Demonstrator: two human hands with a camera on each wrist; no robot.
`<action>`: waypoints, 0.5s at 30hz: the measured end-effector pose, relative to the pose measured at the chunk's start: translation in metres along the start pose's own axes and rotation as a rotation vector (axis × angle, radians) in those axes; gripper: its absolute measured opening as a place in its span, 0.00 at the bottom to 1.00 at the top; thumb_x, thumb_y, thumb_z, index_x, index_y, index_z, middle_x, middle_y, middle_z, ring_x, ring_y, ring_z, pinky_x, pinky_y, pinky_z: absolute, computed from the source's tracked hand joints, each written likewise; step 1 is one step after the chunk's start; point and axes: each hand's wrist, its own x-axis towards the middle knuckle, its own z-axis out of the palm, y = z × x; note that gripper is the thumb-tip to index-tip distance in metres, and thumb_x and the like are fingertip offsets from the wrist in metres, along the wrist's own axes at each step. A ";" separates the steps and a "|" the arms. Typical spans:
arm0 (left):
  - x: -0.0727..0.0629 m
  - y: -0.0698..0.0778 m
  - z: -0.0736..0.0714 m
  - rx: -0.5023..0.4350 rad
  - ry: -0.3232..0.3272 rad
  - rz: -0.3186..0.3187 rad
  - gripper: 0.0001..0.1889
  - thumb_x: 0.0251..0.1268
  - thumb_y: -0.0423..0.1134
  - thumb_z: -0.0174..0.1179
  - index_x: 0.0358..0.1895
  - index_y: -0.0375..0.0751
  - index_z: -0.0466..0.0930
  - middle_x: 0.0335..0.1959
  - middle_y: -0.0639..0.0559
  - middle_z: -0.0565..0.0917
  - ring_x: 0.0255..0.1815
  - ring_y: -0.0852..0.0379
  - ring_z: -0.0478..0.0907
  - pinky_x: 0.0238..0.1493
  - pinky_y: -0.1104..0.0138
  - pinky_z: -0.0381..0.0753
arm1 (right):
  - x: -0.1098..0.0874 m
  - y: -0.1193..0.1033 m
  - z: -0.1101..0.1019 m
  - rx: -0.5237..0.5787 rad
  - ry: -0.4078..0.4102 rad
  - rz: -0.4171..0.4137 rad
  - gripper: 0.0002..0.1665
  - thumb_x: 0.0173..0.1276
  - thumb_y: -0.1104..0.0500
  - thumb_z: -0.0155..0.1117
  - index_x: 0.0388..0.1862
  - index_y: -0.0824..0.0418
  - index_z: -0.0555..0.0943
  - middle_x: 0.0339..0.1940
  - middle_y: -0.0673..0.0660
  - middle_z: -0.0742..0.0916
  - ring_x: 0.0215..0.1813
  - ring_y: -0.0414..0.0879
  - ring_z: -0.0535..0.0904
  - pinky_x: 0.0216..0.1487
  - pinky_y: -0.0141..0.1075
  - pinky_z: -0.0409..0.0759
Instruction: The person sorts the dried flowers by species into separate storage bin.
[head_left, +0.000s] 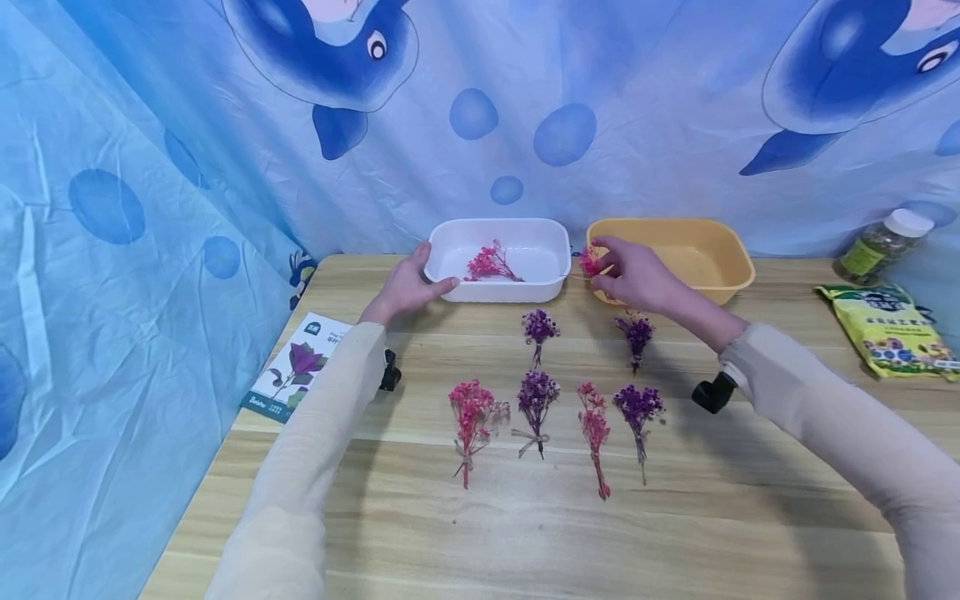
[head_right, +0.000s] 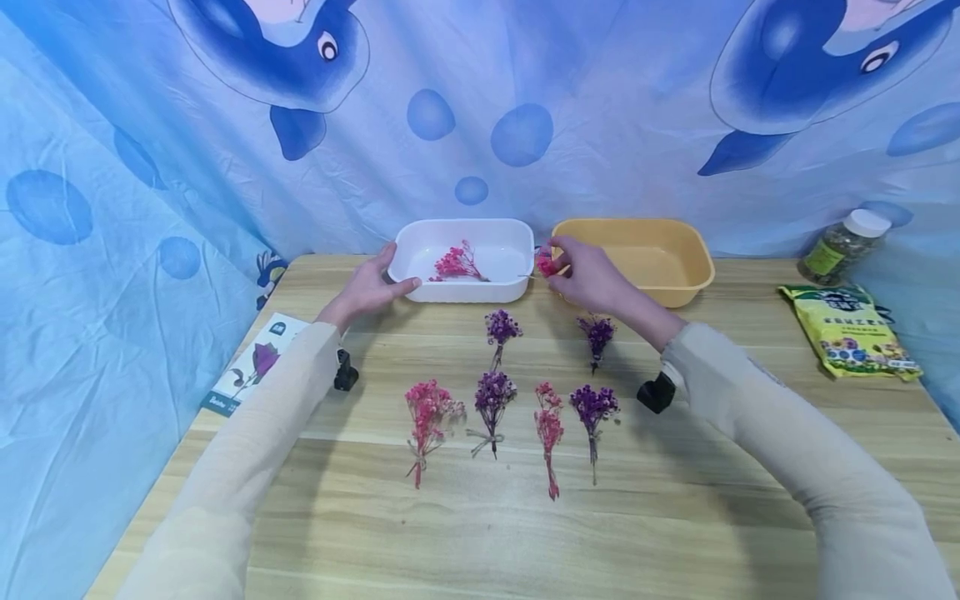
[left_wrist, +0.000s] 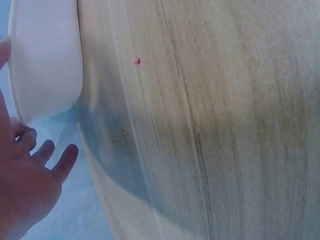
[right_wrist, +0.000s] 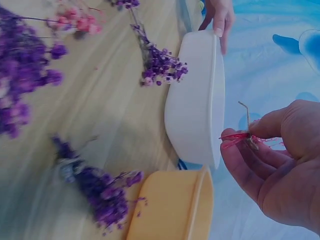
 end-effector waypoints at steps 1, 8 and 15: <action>0.000 0.000 0.000 -0.001 0.000 0.002 0.55 0.63 0.59 0.65 0.79 0.30 0.44 0.80 0.36 0.48 0.79 0.41 0.46 0.77 0.52 0.49 | 0.004 -0.001 0.001 0.005 -0.002 -0.007 0.38 0.70 0.67 0.62 0.75 0.74 0.59 0.50 0.72 0.84 0.41 0.59 0.84 0.37 0.43 0.85; 0.001 0.001 -0.002 -0.018 -0.001 -0.002 0.55 0.63 0.59 0.66 0.80 0.32 0.42 0.80 0.37 0.47 0.79 0.41 0.46 0.77 0.51 0.48 | 0.037 -0.014 0.005 -0.012 -0.011 -0.022 0.39 0.69 0.67 0.63 0.75 0.73 0.60 0.50 0.70 0.84 0.36 0.59 0.84 0.38 0.42 0.84; -0.001 0.000 0.000 -0.014 -0.001 -0.018 0.55 0.62 0.59 0.66 0.80 0.33 0.42 0.80 0.38 0.47 0.79 0.42 0.46 0.77 0.53 0.49 | 0.072 -0.020 0.018 -0.038 -0.006 0.011 0.39 0.68 0.67 0.63 0.75 0.72 0.61 0.50 0.69 0.84 0.44 0.58 0.83 0.42 0.45 0.85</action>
